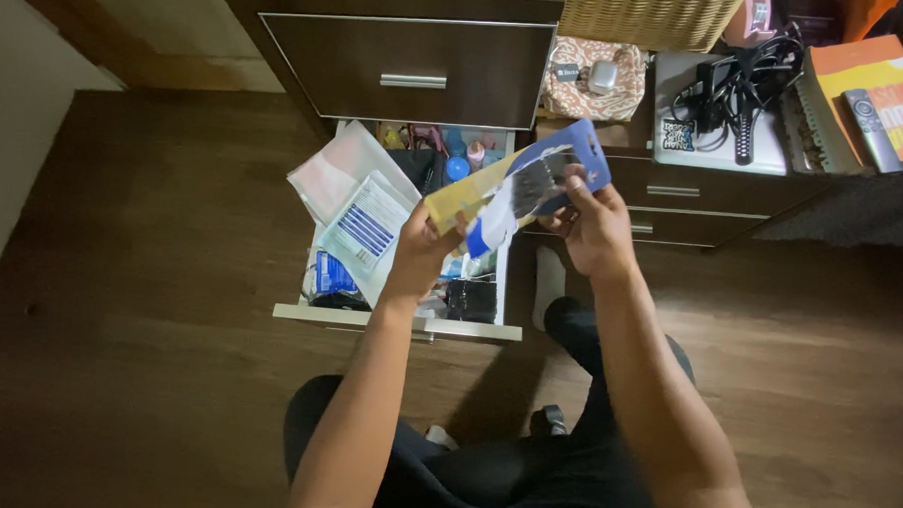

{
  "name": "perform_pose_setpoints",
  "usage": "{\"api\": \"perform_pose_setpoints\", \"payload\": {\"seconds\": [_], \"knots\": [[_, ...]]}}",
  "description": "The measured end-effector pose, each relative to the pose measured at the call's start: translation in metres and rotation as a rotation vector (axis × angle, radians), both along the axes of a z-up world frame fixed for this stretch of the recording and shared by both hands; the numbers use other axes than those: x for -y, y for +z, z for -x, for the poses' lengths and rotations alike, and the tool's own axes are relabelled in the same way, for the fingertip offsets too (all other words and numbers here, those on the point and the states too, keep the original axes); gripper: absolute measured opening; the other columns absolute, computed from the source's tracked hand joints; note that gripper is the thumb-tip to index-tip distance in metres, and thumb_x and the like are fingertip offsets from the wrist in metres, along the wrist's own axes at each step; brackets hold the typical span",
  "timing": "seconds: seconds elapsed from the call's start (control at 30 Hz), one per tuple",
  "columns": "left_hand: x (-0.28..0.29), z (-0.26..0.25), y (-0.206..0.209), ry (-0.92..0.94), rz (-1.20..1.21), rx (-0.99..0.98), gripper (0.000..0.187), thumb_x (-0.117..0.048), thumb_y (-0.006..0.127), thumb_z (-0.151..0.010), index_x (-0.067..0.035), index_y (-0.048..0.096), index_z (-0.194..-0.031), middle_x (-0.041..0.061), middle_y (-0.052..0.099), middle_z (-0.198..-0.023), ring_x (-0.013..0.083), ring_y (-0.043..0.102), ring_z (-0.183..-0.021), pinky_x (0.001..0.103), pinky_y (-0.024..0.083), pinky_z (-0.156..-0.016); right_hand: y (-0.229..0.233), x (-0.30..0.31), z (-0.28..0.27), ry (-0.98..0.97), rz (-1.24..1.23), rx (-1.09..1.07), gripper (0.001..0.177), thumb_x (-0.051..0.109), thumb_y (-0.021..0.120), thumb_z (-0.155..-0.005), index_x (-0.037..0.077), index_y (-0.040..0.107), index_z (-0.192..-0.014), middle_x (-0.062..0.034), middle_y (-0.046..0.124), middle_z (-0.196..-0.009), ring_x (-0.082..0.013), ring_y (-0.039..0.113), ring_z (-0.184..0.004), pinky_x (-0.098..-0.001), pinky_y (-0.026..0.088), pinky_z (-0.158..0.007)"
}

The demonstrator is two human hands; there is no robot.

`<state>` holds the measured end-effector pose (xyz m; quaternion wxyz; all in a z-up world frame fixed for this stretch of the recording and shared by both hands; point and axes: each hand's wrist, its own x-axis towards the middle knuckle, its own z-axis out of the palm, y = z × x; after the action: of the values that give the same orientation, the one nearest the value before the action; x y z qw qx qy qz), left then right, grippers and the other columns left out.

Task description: The person opens a drawer, removes various items including bottles, wipes, and packets, and places them on the dresser top. They then open another drawer and remove more items, sorting them by hand.

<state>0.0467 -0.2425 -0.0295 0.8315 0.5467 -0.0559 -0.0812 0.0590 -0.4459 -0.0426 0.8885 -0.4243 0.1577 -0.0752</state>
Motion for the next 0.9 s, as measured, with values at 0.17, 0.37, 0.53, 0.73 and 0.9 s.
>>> {"api": "perform_pose_setpoints", "payload": {"seconds": [0.17, 0.37, 0.53, 0.73, 0.9], "knots": [[0.005, 0.009, 0.013, 0.133, -0.083, -0.064, 0.028, -0.004, 0.062, -0.073, -0.009, 0.057, -0.101, 0.005, 0.062, -0.085, 0.0125, 0.058, -0.073, 0.030, 0.046, -0.068, -0.009, -0.003, 0.005, 0.057, 0.019, -0.005, 0.016, 0.010, 0.056, -0.081, 0.005, 0.052, -0.096, -0.0131, 0.059, -0.070, -0.0219, 0.061, -0.051, -0.0402, 0.056, -0.051], [-0.009, -0.005, -0.021, 0.170, 0.060, -0.151, 0.022, -0.007, 0.065, -0.071, -0.005, 0.058, -0.092, 0.010, 0.062, -0.080, 0.0189, 0.062, -0.070, 0.033, 0.049, -0.066, 0.029, -0.016, 0.008, -0.054, 0.401, 0.054, 0.026, 0.007, 0.062, -0.077, 0.009, 0.052, -0.102, -0.0064, 0.054, -0.075, -0.0119, 0.055, -0.062, -0.0328, 0.054, -0.052], [-0.032, -0.010, -0.022, 0.176, 0.114, -0.244, 0.020, -0.007, 0.057, -0.074, 0.002, 0.059, -0.092, 0.015, 0.061, -0.081, 0.0259, 0.063, -0.069, 0.038, 0.053, -0.065, 0.056, -0.027, 0.011, 0.028, 0.453, 0.059, 0.027, 0.010, 0.063, -0.077, 0.008, 0.054, -0.103, -0.0110, 0.056, -0.078, -0.0135, 0.054, -0.063, -0.0321, 0.054, -0.053], [-0.045, -0.005, -0.012, 0.246, 0.332, -0.393, 0.023, -0.005, 0.053, -0.069, 0.005, 0.057, -0.089, 0.016, 0.060, -0.074, 0.0266, 0.063, -0.064, 0.035, 0.053, -0.060, 0.067, -0.038, 0.013, 0.132, 0.429, 0.106, 0.033, 0.015, 0.062, -0.079, 0.003, 0.049, -0.106, -0.0143, 0.056, -0.079, -0.0176, 0.057, -0.067, -0.0324, 0.056, -0.054], [-0.065, -0.012, -0.034, 0.253, 0.329, -0.543, 0.017, -0.003, 0.053, -0.069, 0.002, 0.056, -0.085, 0.013, 0.060, -0.075, 0.0263, 0.062, -0.062, 0.033, 0.052, -0.060, 0.073, -0.047, 0.014, 0.185, 0.436, 0.147, 0.035, 0.018, 0.061, -0.080, 0.003, 0.047, -0.108, -0.0156, 0.056, -0.079, -0.0188, 0.058, -0.065, -0.0348, 0.056, -0.055]]}}
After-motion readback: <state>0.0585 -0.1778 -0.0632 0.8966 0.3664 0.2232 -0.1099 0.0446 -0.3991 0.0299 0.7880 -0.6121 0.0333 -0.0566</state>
